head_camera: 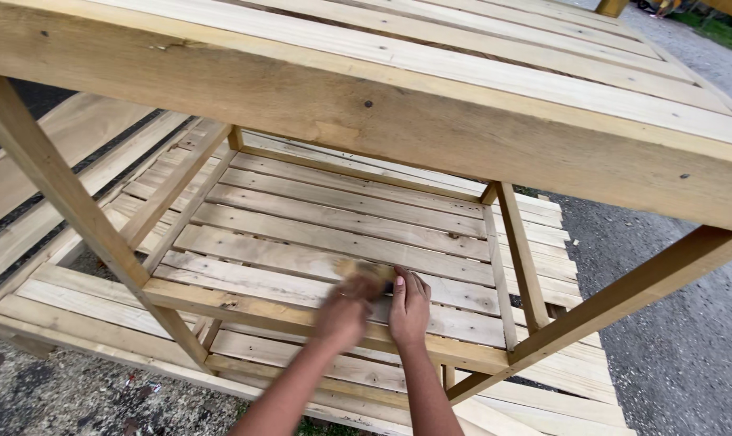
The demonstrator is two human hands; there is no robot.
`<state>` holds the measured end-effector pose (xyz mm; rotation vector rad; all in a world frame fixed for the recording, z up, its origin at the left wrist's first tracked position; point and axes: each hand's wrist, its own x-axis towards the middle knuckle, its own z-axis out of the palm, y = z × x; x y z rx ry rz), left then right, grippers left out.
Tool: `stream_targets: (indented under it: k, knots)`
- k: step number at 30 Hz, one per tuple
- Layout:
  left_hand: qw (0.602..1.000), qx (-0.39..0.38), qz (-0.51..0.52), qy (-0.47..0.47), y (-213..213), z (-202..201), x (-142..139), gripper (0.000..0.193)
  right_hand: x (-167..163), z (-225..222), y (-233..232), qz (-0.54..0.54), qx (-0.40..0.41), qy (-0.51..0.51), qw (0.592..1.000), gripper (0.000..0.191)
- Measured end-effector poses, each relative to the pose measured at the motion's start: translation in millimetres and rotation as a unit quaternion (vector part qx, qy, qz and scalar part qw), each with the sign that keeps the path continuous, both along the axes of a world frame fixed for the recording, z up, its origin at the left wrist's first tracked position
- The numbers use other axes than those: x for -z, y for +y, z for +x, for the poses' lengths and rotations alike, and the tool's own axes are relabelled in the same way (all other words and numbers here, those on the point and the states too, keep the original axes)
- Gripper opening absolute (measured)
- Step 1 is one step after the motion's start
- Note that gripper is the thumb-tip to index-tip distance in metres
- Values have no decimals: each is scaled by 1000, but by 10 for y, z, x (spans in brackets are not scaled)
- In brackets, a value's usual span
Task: The person sands a wooden shelving unit with a sanding block. They smooth the vertical posts and horizontal slats on multiple shelves, moving methodically from one section to the next.
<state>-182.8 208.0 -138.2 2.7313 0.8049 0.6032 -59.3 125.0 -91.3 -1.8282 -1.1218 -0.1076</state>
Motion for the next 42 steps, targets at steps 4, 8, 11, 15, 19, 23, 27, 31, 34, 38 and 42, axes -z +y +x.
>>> stream_targets:
  k: [4,8,11,15,19,23,27,31,34,38,42]
  knots:
    - [966,-225,-117,47,879,-784,-241,48,-11,-39,-19,54,2,-19,998,43]
    - [956,-277,-56,81,1517,-1472,-349,56,-28,-69,-32,55,21,16,998,43]
    - [941,-306,-102,105,1619,-1447,-270,59,-34,-77,-37,53,27,18,998,43]
    - [966,-239,-68,71,1392,-985,-174,56,-22,-78,-29,54,27,18,998,44]
    - [986,-145,-40,75,843,-360,-161,54,-11,-68,-1,28,24,20,999,45]
    - [998,-55,-34,12,345,27,-246,53,-25,-46,7,-1,27,30,999,46]
    - [993,-69,-64,77,394,-71,-396,51,-58,-51,-12,4,12,13,1000,43]
    - [958,-199,-158,135,1073,-573,-500,50,-94,-108,-5,-57,14,-9,998,40]
    - [970,-240,-7,46,1570,-854,-451,54,-107,-142,18,-79,8,-31,996,40]
    - [974,-222,-18,-32,1337,-260,-294,52,-69,-101,13,-31,-6,-16,999,41]
    - [993,-9,-63,-98,266,814,-209,45,34,16,-42,49,35,30,998,45]
